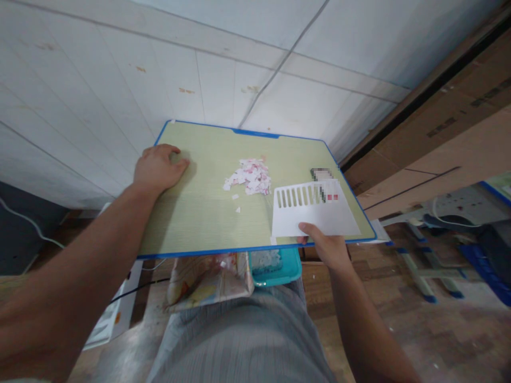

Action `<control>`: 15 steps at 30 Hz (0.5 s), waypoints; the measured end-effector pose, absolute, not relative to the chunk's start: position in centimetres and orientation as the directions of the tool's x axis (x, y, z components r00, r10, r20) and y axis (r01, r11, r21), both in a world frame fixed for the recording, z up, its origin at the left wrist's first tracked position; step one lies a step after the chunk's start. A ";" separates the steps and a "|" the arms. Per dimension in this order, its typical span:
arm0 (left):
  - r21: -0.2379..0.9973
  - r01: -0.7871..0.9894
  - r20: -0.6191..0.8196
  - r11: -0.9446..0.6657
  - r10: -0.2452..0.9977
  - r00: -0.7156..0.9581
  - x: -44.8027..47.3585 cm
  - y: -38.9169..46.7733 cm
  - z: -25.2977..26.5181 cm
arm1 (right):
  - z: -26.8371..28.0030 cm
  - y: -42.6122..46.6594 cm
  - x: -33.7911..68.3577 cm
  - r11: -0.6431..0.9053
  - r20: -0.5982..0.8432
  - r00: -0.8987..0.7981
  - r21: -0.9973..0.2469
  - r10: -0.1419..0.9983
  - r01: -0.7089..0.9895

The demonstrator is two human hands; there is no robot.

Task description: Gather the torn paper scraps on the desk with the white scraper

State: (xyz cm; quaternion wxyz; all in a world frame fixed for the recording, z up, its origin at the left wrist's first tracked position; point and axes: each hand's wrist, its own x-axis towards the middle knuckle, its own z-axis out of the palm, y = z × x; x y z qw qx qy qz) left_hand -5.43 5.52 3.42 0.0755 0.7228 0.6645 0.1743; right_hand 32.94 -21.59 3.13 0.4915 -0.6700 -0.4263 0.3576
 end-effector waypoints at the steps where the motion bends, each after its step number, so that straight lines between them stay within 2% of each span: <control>1: 0.339 0.934 0.152 -0.108 0.987 0.059 -5.5 5.6 3.4 | 3.3 -21.6 32.9 -0.153 -0.063 0.374 -0.964 0.925 0.218; 9: 0.353 0.930 0.161 -0.107 0.986 0.052 -5.5 5.5 3.3 | 3.1 -21.8 33.1 -0.155 -0.071 0.359 -0.965 0.931 0.213; 15: 0.351 0.931 0.159 -0.100 0.986 0.046 -5.5 5.5 3.3 | 2.4 -21.7 33.2 -0.078 0.028 0.409 -0.967 0.912 0.242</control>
